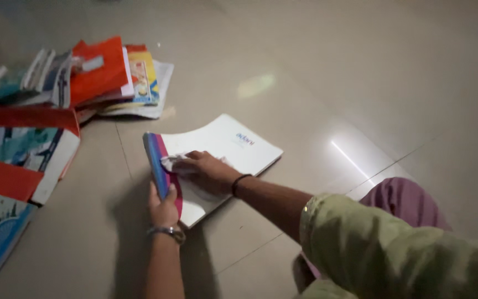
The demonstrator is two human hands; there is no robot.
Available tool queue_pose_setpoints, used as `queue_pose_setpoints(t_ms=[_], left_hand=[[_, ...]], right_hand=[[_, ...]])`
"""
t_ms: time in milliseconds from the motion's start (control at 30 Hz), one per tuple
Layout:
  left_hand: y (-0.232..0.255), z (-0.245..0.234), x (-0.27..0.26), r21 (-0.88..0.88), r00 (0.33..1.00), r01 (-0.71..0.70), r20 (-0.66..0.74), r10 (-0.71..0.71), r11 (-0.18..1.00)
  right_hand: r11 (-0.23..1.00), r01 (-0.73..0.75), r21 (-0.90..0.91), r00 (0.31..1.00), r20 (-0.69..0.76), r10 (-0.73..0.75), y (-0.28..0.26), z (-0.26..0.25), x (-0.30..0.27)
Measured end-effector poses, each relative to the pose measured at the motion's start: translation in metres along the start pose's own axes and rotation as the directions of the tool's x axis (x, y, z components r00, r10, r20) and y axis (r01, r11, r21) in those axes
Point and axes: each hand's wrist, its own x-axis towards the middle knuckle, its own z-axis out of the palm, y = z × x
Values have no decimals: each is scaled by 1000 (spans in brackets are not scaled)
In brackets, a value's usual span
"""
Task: The person wipes a book and an orange folder with a cloth while sitting on the floor and then places them onto a shelf.
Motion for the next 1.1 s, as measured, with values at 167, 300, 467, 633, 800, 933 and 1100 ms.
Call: queue_pose_setpoints(t_ms=[167, 300, 467, 633, 800, 933, 1100], left_hand=[[33, -7, -26, -95, 962, -253, 85, 261, 963], [75, 5, -43, 16, 912, -409, 40, 408, 913], [138, 10, -91, -287, 912, -342, 126, 389, 895], [194, -3, -155, 125, 994, -67, -75, 77, 990], [209, -14, -149, -256, 935, -298, 115, 335, 920], [214, -4, -138, -223, 896, -379, 154, 416, 898], [192, 23, -96, -411, 927, -282, 116, 357, 867]], right_hand=[[970, -236, 61, 958, -153, 242, -29, -83, 20], [989, 123, -84, 935, -323, -143, -84, -86, 29], [969, 181, -165, 980, -46, -191, -101, -71, 41], [907, -64, -416, 982, -186, -16, -47, -156, 98], [841, -315, -440, 942, -252, 221, -27, -257, 88], [920, 123, -372, 916, -313, -249, -56, -243, 105], [725, 319, -610, 911, -13, -411, -144, -94, 92]])
